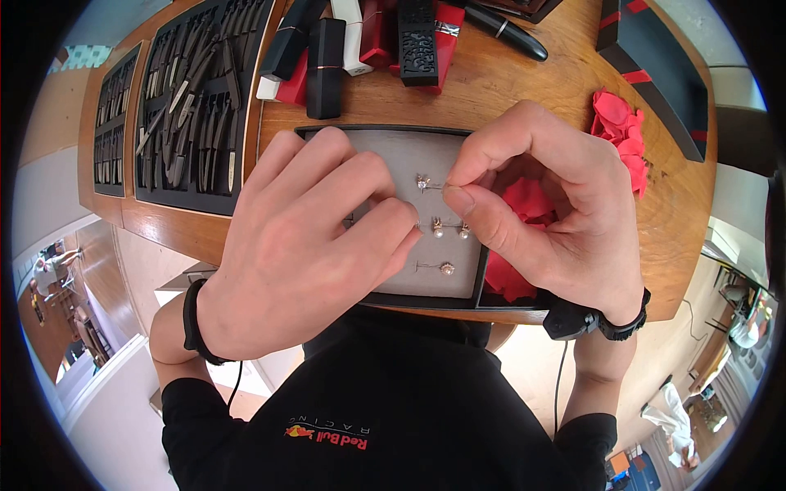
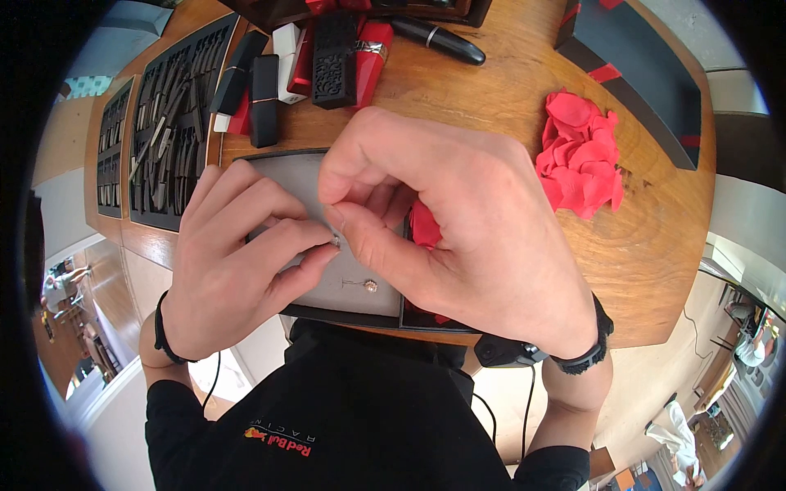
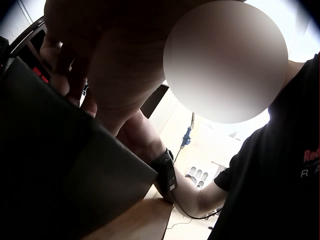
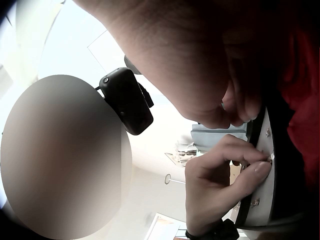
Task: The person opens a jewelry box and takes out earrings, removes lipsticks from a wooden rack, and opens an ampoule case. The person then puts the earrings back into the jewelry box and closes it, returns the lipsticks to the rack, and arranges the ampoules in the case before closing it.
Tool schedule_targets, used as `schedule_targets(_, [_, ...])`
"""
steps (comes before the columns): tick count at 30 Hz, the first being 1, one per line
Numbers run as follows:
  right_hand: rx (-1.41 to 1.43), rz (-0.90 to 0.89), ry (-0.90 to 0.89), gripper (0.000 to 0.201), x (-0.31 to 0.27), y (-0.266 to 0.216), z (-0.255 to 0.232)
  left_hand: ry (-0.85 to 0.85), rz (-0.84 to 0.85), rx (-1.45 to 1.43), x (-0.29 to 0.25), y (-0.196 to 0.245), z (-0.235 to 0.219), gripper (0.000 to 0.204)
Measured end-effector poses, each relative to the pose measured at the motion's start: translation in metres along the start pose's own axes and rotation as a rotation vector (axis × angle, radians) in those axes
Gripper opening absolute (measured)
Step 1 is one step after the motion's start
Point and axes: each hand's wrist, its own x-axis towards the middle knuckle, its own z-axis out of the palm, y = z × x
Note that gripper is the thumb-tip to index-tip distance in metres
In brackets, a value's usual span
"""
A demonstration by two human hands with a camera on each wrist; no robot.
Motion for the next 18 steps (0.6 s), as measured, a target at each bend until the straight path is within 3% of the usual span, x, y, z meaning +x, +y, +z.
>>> schedule_targets(18, [-0.025,-0.006,-0.011,0.018,0.0006,-0.0012,-0.0005,-0.078,-0.024,-0.083,0.0005,-0.0059,-0.0063,0.025])
